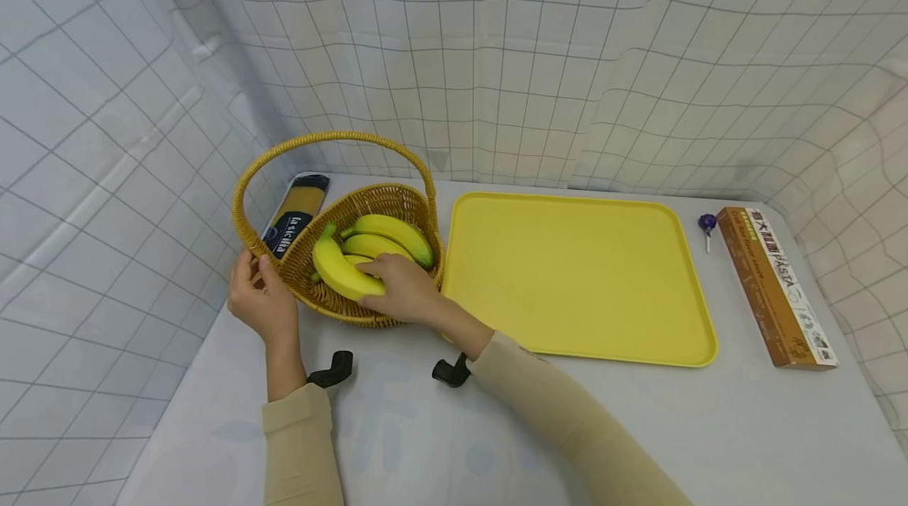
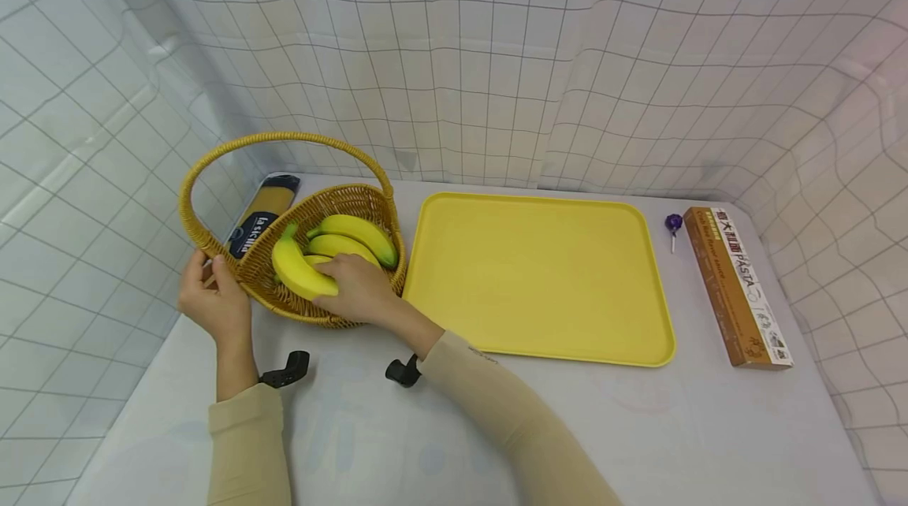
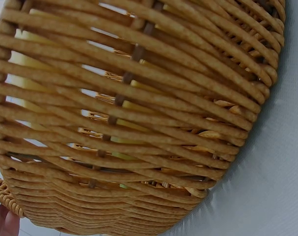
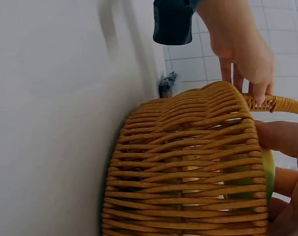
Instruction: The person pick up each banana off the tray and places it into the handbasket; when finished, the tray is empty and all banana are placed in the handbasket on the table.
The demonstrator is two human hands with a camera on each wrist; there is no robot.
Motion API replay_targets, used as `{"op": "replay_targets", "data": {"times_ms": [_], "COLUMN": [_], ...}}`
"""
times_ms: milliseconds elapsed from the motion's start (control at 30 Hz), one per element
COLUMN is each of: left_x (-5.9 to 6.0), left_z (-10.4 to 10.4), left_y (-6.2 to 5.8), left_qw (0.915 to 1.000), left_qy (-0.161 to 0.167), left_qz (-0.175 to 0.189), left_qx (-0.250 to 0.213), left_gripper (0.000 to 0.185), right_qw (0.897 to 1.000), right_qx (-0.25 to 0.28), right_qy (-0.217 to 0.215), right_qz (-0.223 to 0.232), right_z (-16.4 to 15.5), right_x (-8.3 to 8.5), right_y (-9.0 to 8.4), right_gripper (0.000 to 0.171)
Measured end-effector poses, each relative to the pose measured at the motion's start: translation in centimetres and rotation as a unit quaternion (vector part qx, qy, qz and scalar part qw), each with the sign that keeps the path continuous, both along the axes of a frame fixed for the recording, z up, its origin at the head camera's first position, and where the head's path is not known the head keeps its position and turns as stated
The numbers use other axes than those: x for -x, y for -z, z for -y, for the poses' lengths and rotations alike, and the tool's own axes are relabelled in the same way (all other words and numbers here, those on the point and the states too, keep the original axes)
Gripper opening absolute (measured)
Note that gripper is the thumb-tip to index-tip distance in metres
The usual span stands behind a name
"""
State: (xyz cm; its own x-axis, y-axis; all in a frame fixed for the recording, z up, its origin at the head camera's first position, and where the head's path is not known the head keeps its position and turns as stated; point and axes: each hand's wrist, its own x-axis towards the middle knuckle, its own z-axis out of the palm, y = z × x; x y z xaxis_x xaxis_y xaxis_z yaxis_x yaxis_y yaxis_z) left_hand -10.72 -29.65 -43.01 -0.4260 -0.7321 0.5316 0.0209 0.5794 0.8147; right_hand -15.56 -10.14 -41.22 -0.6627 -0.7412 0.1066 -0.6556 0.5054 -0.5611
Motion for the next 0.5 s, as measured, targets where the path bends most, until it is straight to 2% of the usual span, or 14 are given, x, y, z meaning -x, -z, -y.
{"op": "replay_targets", "data": {"times_ms": [267, 500], "left_x": [0.28, 0.22], "left_z": [-0.04, -0.06], "left_y": [0.10, 0.09], "left_qw": [0.9998, 0.9998], "left_qy": [-0.010, -0.016], "left_qz": [-0.001, 0.002], "left_qx": [-0.016, -0.014], "left_gripper": [0.028, 0.028], "right_qw": [0.999, 0.998], "right_qx": [-0.041, -0.059], "right_qy": [-0.001, -0.001], "right_qz": [-0.010, 0.000], "right_z": [0.46, 0.54], "right_x": [0.10, 0.01], "right_y": [0.57, 0.63], "right_gripper": [0.051, 0.048]}}
